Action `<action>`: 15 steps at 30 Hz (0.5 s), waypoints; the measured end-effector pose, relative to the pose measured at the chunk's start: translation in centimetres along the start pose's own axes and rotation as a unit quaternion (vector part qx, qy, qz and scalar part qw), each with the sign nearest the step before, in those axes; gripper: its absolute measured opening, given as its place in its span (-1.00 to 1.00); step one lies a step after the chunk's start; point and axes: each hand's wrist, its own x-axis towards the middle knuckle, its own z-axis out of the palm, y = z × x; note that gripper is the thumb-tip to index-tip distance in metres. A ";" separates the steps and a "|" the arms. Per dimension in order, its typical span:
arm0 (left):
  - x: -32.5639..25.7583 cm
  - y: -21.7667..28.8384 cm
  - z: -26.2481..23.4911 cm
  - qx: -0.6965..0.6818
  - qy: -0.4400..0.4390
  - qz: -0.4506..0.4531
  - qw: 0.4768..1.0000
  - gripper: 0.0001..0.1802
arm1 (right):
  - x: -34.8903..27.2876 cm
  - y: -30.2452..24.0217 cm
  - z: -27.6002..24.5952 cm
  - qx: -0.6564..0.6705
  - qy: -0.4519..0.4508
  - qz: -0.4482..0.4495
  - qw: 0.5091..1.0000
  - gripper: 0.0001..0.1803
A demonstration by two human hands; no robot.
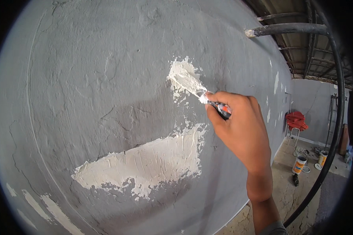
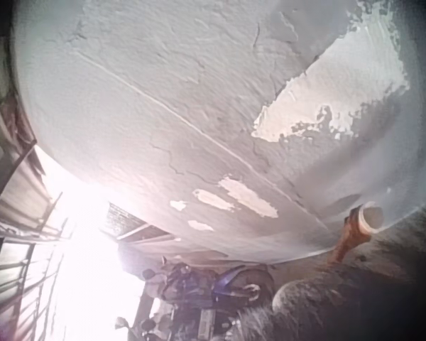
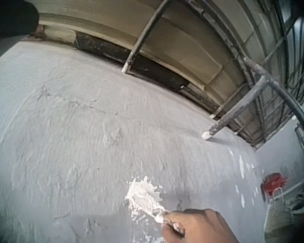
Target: Applying wall putty or plaster to holes in a wall using a putty knife.
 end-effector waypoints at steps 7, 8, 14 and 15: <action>1.5 -0.6 -1.8 -0.043 -0.040 0.005 0.998 0.22 | -2.1 -0.2 -2.8 0.029 -0.126 0.058 0.990 -0.81; 2.0 -0.6 -2.0 -0.050 -0.047 0.009 0.998 0.21 | -2.3 0.0 -4.0 0.034 -0.193 0.072 0.978 -0.80; 2.7 2.2 -3.2 -0.101 -0.098 -0.001 0.990 0.20 | -6.4 2.7 -7.2 0.431 -0.352 0.305 0.773 -0.62; 2.7 3.0 -3.2 -0.110 -0.104 -0.007 0.988 0.20 | -8.7 3.8 -6.3 0.489 -0.334 0.326 0.738 -0.54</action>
